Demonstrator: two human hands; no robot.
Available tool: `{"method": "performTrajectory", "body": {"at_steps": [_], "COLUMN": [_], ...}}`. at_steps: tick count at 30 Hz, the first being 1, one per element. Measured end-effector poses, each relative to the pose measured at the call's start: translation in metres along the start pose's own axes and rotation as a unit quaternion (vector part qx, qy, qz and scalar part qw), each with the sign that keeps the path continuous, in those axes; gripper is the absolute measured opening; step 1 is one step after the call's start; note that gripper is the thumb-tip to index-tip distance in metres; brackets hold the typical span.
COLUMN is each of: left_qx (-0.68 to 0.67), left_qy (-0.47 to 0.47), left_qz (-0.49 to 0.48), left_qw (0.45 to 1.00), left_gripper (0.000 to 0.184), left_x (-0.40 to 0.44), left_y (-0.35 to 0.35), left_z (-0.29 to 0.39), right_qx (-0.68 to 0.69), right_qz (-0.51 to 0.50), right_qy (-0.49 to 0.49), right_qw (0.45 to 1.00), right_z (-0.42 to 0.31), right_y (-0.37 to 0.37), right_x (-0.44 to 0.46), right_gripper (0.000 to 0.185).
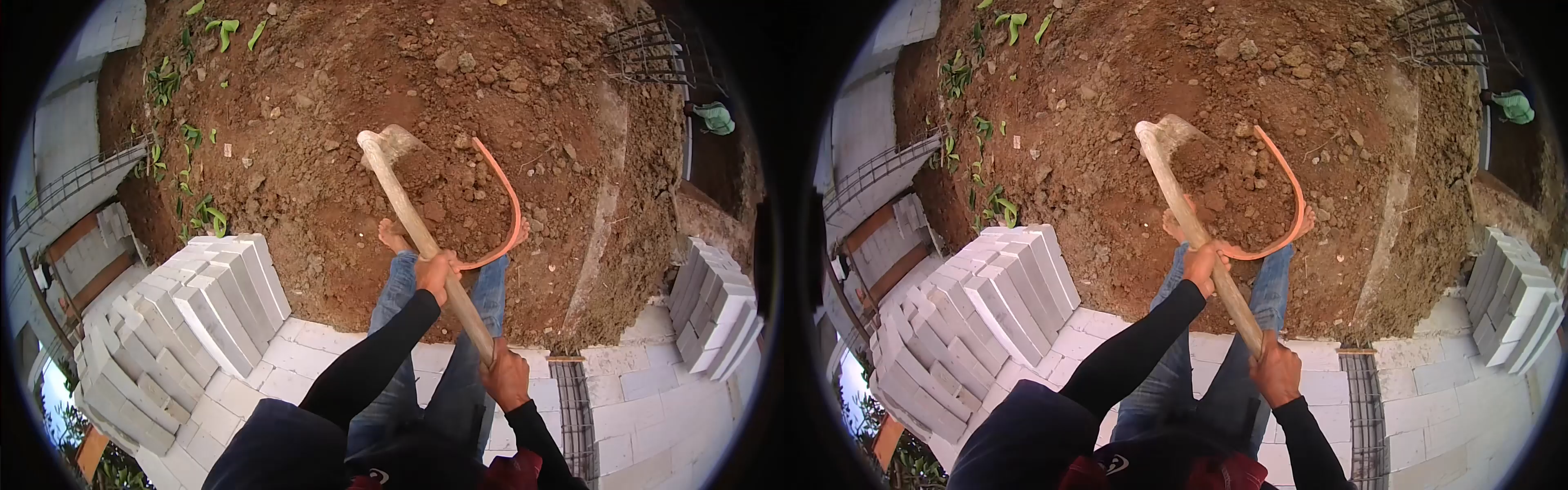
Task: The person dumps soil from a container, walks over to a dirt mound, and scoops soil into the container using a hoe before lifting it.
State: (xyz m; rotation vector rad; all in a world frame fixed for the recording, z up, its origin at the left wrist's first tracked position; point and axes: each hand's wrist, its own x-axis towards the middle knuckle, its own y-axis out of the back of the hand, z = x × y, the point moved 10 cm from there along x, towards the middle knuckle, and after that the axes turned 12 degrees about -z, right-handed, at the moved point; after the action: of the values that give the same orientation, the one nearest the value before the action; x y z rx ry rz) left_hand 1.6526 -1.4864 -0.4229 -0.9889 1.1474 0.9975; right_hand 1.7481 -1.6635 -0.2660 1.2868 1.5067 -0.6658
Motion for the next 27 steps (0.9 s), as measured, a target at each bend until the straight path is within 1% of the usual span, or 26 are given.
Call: {"method": "performTrajectory", "body": {"at_steps": [1,2,3,4,5,6,8,9,10,11,12,13,14,16,17,19,20,21,22,23,24,25,26,27], "left_qx": [-0.027,-0.049,-0.080,-0.098,-0.115,-0.126,-0.146,-0.172,-0.158,-0.153,-0.145,-0.129,-0.110,-0.056,-0.014,0.063,0.119,0.178,0.237,0.279,0.306,0.244,0.157,0.083], "left_qy": [0.039,0.081,0.138,0.153,0.168,0.160,0.142,0.108,0.054,-0.020,-0.105,-0.192,-0.275,-0.439,-0.520,-0.637,-0.671,-0.686,-0.681,-0.668,-0.653,-0.662,-0.662,-0.639], "left_qz": [-0.011,-0.023,-0.089,-0.085,-0.082,-0.098,-0.129,-0.090,-0.075,-0.067,-0.058,-0.049,-0.035,0.005,0.031,0.099,0.150,0.201,0.249,0.288,0.312,0.319,0.298,0.283], "left_qw": [0.999,0.995,0.983,0.980,0.975,0.974,0.971,0.975,0.983,0.986,0.982,0.972,0.955,0.897,0.854,0.762,0.716,0.677,0.647,0.626,0.619,0.633,0.670,0.711], "left_gripper": [0.023,0.026,0.029,0.029,0.029,0.030,0.030,0.021,0.018,0.019,0.019,0.020,0.020,0.021,0.021,0.020,0.020,0.023,0.027,0.032,0.038,0.037,0.036,0.035], "left_x": [-0.017,-0.030,-0.038,-0.050,-0.058,-0.059,-0.062,-0.064,-0.084,-0.095,-0.113,-0.140,-0.177,-0.271,-0.324,-0.428,-0.475,-0.510,-0.530,-0.531,-0.517,-0.487,-0.419,-0.340], "left_y": [-0.005,-0.008,-0.018,-0.022,-0.022,-0.019,0.003,0.022,0.037,0.055,0.078,0.102,0.131,0.185,0.204,0.260,0.284,0.305,0.323,0.340,0.352,0.371,0.387,0.396], "left_z": [-0.051,-0.102,-0.156,-0.183,-0.196,-0.185,-0.139,-0.098,-0.031,0.030,0.096,0.160,0.224,0.338,0.389,0.480,0.516,0.548,0.572,0.585,0.591,0.593,0.571,0.538], "right_qx": [-0.023,-0.037,-0.051,-0.066,-0.083,-0.084,-0.093,-0.097,-0.101,-0.101,-0.092,-0.075,-0.052,0.006,0.042,0.099,0.118,0.127,0.134,0.143,0.137,0.130,0.096,0.060], "right_qz": [-0.008,0.007,0.025,0.028,0.034,0.045,0.068,0.078,0.108,0.136,0.155,0.170,0.180,0.182,0.182,0.188,0.197,0.208,0.229,0.247,0.229,0.212,0.183,0.148], "right_qy": [-0.025,-0.020,-0.048,-0.081,-0.081,-0.050,0.031,0.056,0.113,0.171,0.230,0.292,0.355,0.469,0.518,0.586,0.607,0.625,0.620,0.616,0.615,0.614,0.576,0.527], "right_qw": [0.999,0.999,0.997,0.994,0.993,0.994,0.993,0.991,0.983,0.971,0.956,0.938,0.916,0.864,0.835,0.782,0.760,0.741,0.739,0.734,0.742,0.749,0.791,0.835], "right_z": [0.029,0.059,0.090,0.107,0.108,0.100,0.066,0.042,0.003,-0.029,-0.076,-0.140,-0.211,-0.358,-0.426,-0.561,-0.620,-0.662,-0.690,-0.705,-0.708,-0.705,-0.685,-0.648], "right_y": [-0.010,-0.018,-0.034,-0.035,-0.037,-0.034,-0.029,-0.028,-0.019,-0.023,-0.023,-0.021,-0.022,-0.018,-0.014,-0.008,-0.004,0.003,0.007,0.006,-0.001,-0.006,-0.024,-0.041], "right_x": [-0.027,-0.056,-0.081,-0.098,-0.106,-0.100,-0.074,-0.054,-0.030,0.000,0.030,0.055,0.076,0.090,0.084,0.062,0.048,0.035,0.033,0.037,0.055,0.071,0.103,0.143], "right_gripper": [0.039,0.037,0.034,0.031,0.033,0.034,0.037,0.040,0.045,0.050,0.046,0.043,0.040,0.035,0.032,0.026,0.024,0.020,0.024,0.029,0.029,0.028,0.028,0.030]}}
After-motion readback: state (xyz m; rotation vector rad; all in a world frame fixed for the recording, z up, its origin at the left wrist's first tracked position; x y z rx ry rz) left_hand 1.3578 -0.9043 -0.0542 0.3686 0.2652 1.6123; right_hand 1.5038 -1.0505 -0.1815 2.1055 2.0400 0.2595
